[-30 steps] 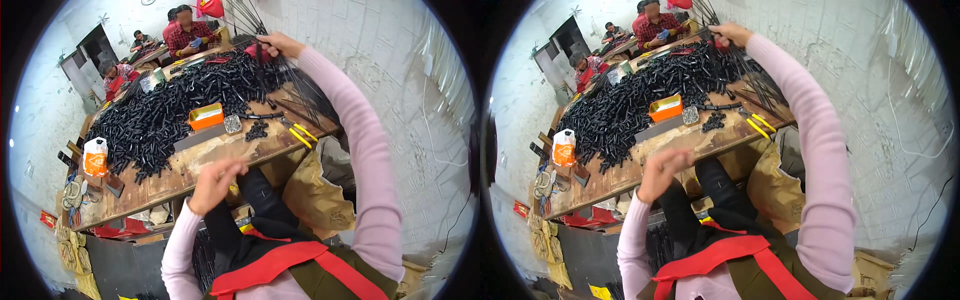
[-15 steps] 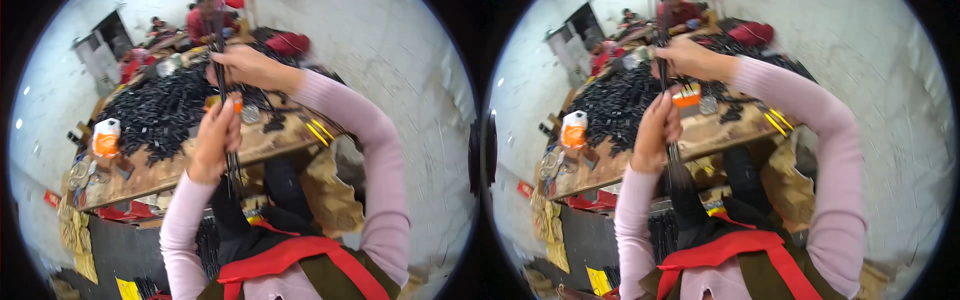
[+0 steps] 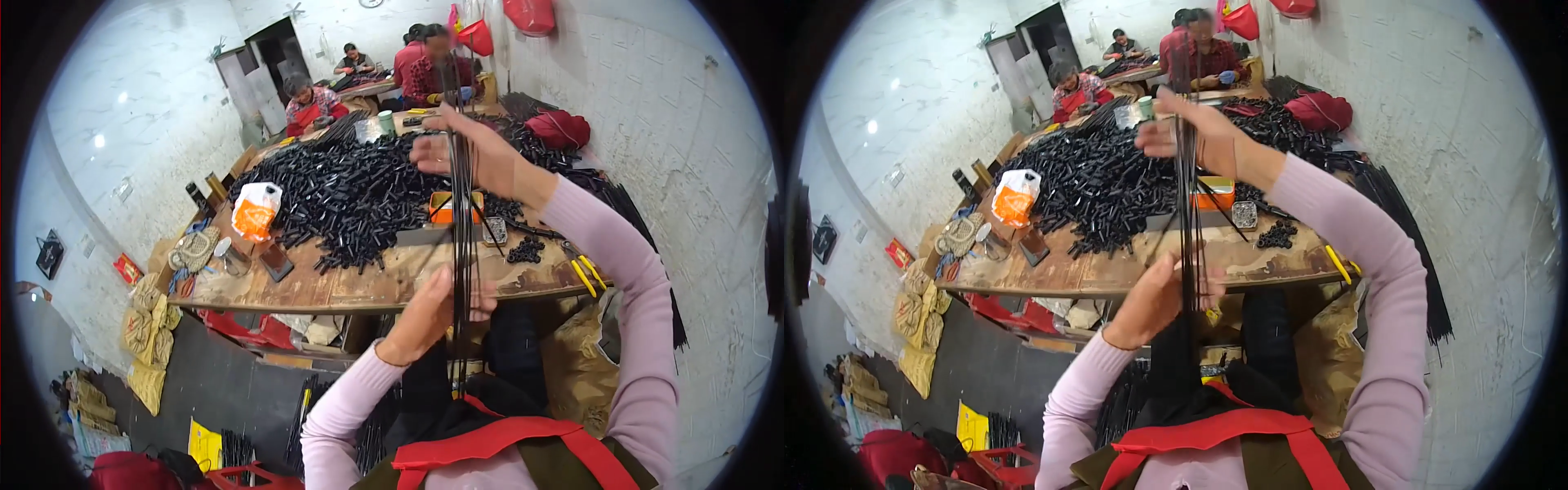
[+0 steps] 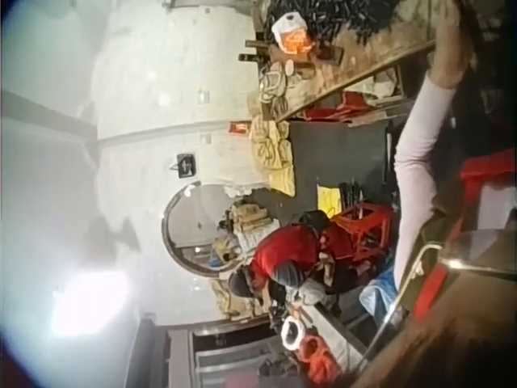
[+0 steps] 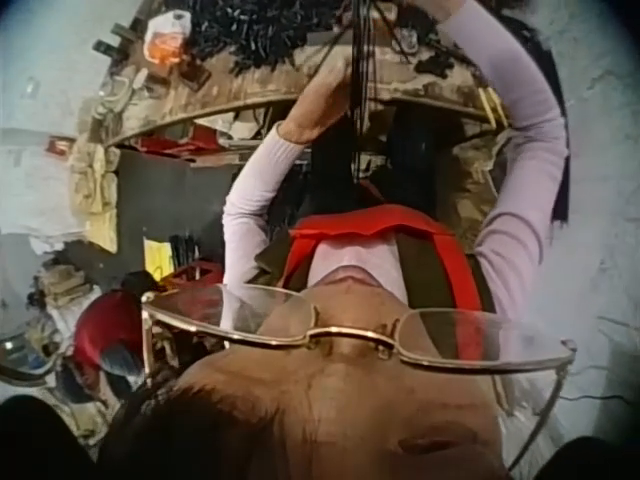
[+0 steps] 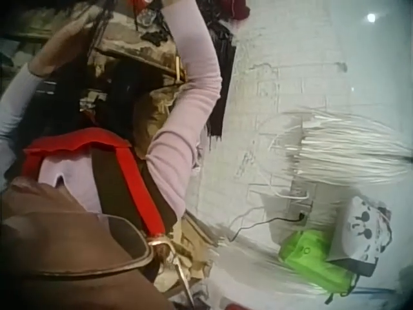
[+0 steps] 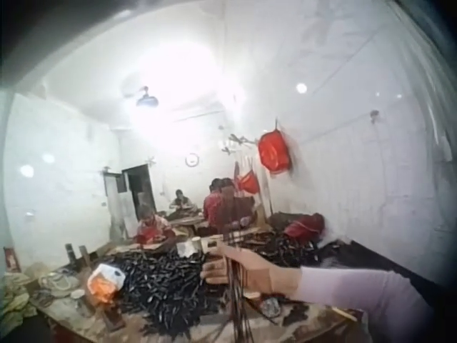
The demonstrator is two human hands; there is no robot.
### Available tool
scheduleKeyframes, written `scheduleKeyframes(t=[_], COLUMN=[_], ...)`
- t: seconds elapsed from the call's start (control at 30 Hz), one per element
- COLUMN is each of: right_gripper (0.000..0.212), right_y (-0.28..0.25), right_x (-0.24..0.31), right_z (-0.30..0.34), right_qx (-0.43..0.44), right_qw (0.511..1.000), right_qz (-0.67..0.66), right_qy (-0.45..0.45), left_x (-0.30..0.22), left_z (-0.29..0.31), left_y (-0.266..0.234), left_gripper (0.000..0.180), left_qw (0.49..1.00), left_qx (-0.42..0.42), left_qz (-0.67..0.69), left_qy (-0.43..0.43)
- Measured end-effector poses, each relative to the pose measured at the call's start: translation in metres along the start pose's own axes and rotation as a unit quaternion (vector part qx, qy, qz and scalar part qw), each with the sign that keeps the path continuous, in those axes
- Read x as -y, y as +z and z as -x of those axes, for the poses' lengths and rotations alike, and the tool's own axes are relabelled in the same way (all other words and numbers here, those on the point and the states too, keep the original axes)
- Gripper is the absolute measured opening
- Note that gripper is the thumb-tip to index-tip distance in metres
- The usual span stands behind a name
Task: Assembling black plastic wiring components into a connector template and trimming them with pliers.
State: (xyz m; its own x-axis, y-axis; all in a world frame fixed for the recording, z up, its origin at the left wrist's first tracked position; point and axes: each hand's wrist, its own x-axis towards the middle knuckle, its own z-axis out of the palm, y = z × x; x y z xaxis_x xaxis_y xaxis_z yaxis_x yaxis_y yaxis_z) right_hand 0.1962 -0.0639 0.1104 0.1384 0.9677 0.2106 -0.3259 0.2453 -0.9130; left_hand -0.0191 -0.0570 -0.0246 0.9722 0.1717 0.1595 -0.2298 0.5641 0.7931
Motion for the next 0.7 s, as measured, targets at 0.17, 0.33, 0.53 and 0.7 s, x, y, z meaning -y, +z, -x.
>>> scheduleKeyframes(t=[0.17, 0.33, 0.53, 0.7], right_gripper=[0.043, 0.025, 0.028, 0.031], right_y=[0.01, 0.017, 0.027, 0.023], right_x=[-0.042, -0.026, -0.042, -0.044], right_z=[0.048, 0.103, 0.104, 0.093], right_qx=[-0.051, -0.057, -0.055, -0.042], right_qw=[0.969, 0.892, 0.853, 0.822], right_qz=[0.229, 0.448, 0.519, 0.567], right_qy=[-0.076, -0.017, 0.011, 0.043], left_x=[-0.024, -0.02, -0.012, -0.007], left_z=[0.011, 0.01, 0.007, 0.008], left_y=[0.008, 0.004, 0.015, 0.021], left_gripper=[0.056, 0.044, 0.044, 0.042], left_qw=[1.0, 0.998, 0.998, 0.998], left_qx=[-0.016, -0.019, -0.028, -0.049], left_qz=[0.017, 0.055, 0.04, 0.024], left_qy=[0.003, 0.036, 0.047, 0.034])
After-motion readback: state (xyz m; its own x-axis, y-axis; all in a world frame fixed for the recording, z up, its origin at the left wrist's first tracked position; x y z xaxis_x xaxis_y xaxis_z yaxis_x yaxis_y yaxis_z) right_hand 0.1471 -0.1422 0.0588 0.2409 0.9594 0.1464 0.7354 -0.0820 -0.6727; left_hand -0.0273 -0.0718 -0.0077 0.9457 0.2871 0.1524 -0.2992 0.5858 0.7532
